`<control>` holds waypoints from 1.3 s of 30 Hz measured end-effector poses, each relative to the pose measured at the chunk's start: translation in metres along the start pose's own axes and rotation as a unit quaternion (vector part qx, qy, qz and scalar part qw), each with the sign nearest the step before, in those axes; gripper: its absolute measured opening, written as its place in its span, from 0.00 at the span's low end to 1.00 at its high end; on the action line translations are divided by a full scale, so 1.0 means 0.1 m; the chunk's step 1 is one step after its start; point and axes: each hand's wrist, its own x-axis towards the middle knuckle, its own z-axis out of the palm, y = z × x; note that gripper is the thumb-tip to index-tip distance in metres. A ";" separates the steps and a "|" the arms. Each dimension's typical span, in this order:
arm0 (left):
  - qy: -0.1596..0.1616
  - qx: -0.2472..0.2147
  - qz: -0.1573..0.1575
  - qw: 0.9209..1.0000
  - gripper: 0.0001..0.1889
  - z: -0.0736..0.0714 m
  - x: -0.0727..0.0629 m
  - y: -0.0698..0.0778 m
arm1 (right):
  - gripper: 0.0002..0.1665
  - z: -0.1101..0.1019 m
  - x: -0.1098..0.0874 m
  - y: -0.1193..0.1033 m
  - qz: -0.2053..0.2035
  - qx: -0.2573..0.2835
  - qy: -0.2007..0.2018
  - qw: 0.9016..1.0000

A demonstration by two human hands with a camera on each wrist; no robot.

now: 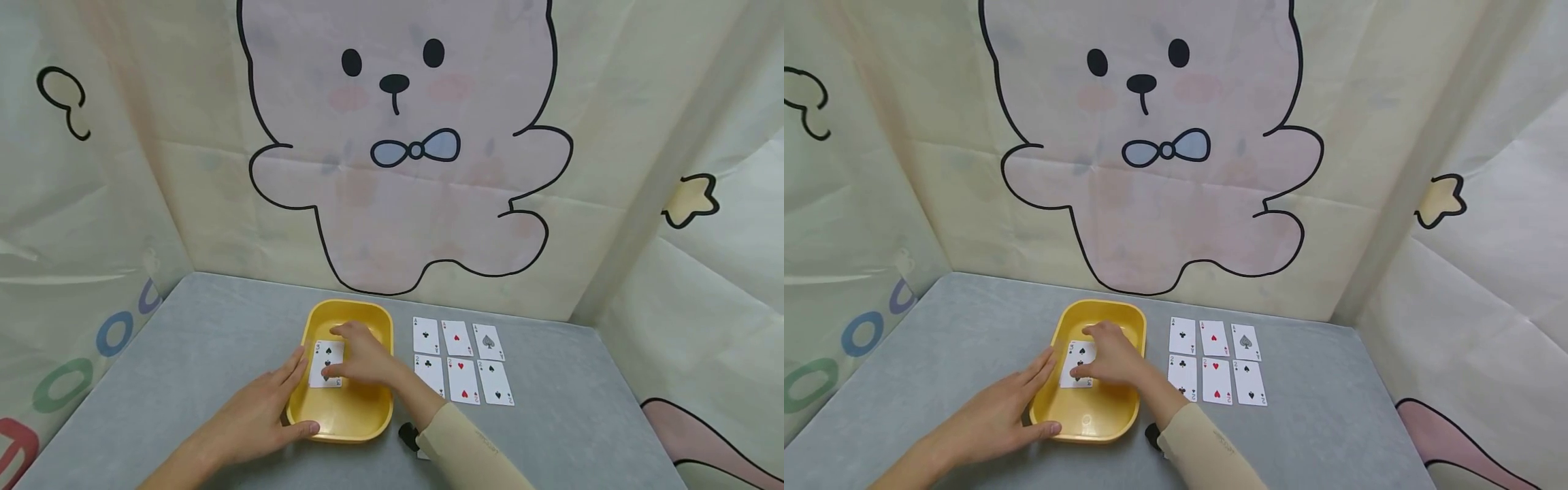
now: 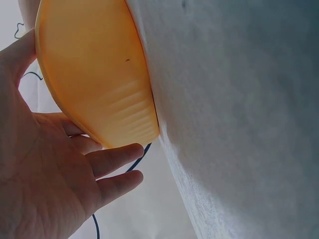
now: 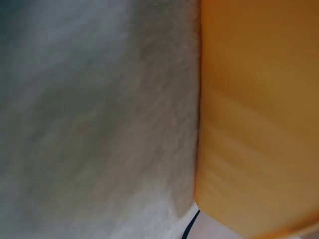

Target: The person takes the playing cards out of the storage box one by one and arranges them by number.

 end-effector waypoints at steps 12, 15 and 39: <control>0.001 0.005 -0.002 1.000 0.57 -0.03 0.03 0.00 | 0.46 0.12 0.17 0.02 0.015 -0.082 -0.021 0.996; 0.002 0.006 0.000 1.000 0.57 -0.03 0.03 0.00 | 0.47 0.12 0.18 0.02 0.020 -0.080 -0.020 0.996; 0.012 0.008 0.008 1.000 0.55 0.00 -0.02 0.01 | 0.42 0.17 0.25 0.07 0.039 -0.050 -0.006 0.998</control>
